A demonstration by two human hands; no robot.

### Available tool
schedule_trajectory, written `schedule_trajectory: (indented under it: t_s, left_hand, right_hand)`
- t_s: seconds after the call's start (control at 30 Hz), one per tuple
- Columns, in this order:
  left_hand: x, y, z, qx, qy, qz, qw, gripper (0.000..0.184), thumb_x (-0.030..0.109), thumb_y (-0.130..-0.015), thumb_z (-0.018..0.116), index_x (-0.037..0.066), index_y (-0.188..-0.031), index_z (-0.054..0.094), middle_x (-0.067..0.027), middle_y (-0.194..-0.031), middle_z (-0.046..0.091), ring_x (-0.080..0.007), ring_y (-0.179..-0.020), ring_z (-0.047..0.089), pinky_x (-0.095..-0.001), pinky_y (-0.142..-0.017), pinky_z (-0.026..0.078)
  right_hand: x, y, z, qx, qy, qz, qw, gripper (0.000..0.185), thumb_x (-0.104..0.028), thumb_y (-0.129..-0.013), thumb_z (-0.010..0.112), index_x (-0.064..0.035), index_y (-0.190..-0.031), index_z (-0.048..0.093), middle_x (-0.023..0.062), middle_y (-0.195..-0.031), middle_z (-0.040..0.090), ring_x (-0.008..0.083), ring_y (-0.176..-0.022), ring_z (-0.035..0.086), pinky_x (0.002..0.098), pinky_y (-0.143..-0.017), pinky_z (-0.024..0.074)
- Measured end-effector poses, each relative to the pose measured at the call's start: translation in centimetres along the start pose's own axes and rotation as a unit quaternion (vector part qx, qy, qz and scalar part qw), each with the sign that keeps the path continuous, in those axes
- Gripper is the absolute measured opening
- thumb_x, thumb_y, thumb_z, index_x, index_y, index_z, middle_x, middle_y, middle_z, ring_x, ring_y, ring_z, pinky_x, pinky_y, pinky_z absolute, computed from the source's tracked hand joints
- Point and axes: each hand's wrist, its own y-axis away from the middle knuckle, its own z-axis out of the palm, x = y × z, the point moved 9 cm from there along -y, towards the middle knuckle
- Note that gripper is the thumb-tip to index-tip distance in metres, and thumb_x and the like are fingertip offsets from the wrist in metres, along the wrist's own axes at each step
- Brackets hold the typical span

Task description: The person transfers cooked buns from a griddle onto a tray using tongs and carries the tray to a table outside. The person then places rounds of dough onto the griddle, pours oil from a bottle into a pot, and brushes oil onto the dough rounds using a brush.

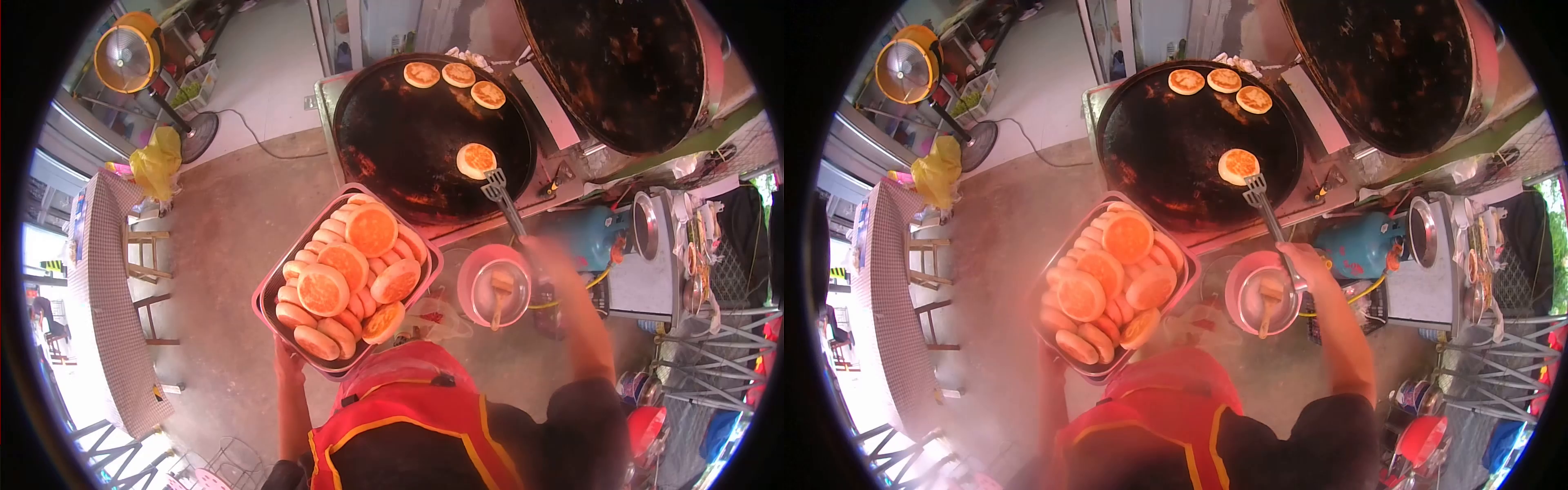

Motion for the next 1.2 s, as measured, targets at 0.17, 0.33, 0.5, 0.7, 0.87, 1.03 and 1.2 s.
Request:
schedule_trajectory:
  t_s: [0.17, 0.33, 0.5, 0.7, 0.87, 1.03, 1.2]
  left_hand:
    - [-0.2, 0.0, -0.4, -0.018, -0.019, 0.007, 1.000, 0.046, 0.054, -0.087, 0.049, 0.008, -0.094, 0.055, -0.0033, -0.082, 0.055, -0.0163, -0.073, 0.056, -0.0278, -0.058, 0.049]
    - [1.2, 0.8, 0.9, -0.021, -0.042, 0.007, 0.999, 0.044, 0.052, -0.086, 0.051, 0.009, -0.090, 0.054, -0.0039, -0.081, 0.054, -0.0155, -0.071, 0.056, -0.0261, -0.055, 0.047]
    - [-1.2, -1.1, -1.9, -0.007, -0.022, 0.013, 1.000, 0.043, 0.052, -0.084, 0.054, 0.009, -0.085, 0.053, -0.0044, -0.079, 0.053, -0.0145, -0.067, 0.055, -0.0241, -0.055, 0.046]
    - [-1.3, -1.0, -1.8, 0.014, 0.006, -0.035, 0.999, 0.041, 0.049, -0.087, 0.052, 0.008, -0.089, 0.054, -0.0033, -0.078, 0.052, -0.0142, -0.064, 0.055, -0.0246, -0.057, 0.047]
    - [-2.6, -2.2, -2.5, -0.014, 0.011, -0.035, 0.999, 0.033, 0.036, -0.090, 0.052, 0.005, -0.102, 0.052, -0.0039, -0.081, 0.055, -0.0141, -0.068, 0.058, -0.0264, -0.057, 0.049]
    - [-2.0, -1.3, -2.1, -0.016, 0.016, -0.034, 0.999, 0.031, 0.034, -0.091, 0.052, 0.005, -0.102, 0.052, -0.0035, -0.084, 0.058, -0.0133, -0.068, 0.059, -0.0263, -0.057, 0.048]
    - [-2.0, -1.2, -2.1, -0.003, 0.012, -0.033, 0.999, 0.032, 0.034, -0.090, 0.053, 0.005, -0.104, 0.053, -0.0034, -0.083, 0.059, -0.0128, -0.067, 0.059, -0.0260, -0.056, 0.048]
  right_hand:
    - [0.4, -7.3, 6.3, -0.104, -0.333, 0.015, 0.937, 0.027, -0.031, -0.085, 0.060, -0.0082, -0.099, 0.057, 0.0024, -0.072, 0.055, 0.0100, -0.054, 0.049, 0.0239, -0.046, 0.0406]
    - [-0.1, -9.4, 7.4, -0.088, -0.334, -0.035, 0.938, 0.020, -0.025, -0.086, 0.061, -0.0088, -0.098, 0.057, 0.0016, -0.070, 0.053, 0.0113, -0.051, 0.048, 0.0253, -0.042, 0.0386]
    - [-1.9, -2.1, 6.8, -0.075, -0.108, -0.144, 0.981, 0.017, -0.023, -0.088, 0.057, -0.0073, -0.093, 0.057, -0.0019, -0.060, 0.050, 0.0067, -0.042, 0.043, 0.0214, -0.036, 0.0332]
    - [-3.9, 10.4, 12.4, -0.219, 0.057, -0.067, 0.972, 0.015, -0.016, -0.087, 0.053, -0.0063, -0.097, 0.058, -0.0030, -0.056, 0.046, 0.0045, -0.038, 0.039, 0.0213, -0.035, 0.0315]
    - [-3.6, 14.3, 16.3, -0.344, 0.185, -0.176, 0.904, 0.037, -0.012, -0.084, 0.056, -0.0055, -0.120, 0.054, 0.0000, -0.073, 0.054, 0.0059, -0.059, 0.051, 0.0213, -0.052, 0.0390]
    - [-6.3, 13.9, 17.7, -0.358, 0.359, -0.303, 0.807, 0.046, -0.011, -0.078, 0.060, -0.0057, -0.123, 0.052, 0.0092, -0.089, 0.062, 0.0191, -0.075, 0.061, 0.0309, -0.068, 0.0476]
    - [-10.6, 12.7, 18.3, -0.349, 0.439, -0.373, 0.739, 0.052, -0.012, -0.071, 0.062, -0.0102, -0.123, 0.053, 0.0148, -0.096, 0.064, 0.0285, -0.085, 0.063, 0.0361, -0.075, 0.0485]
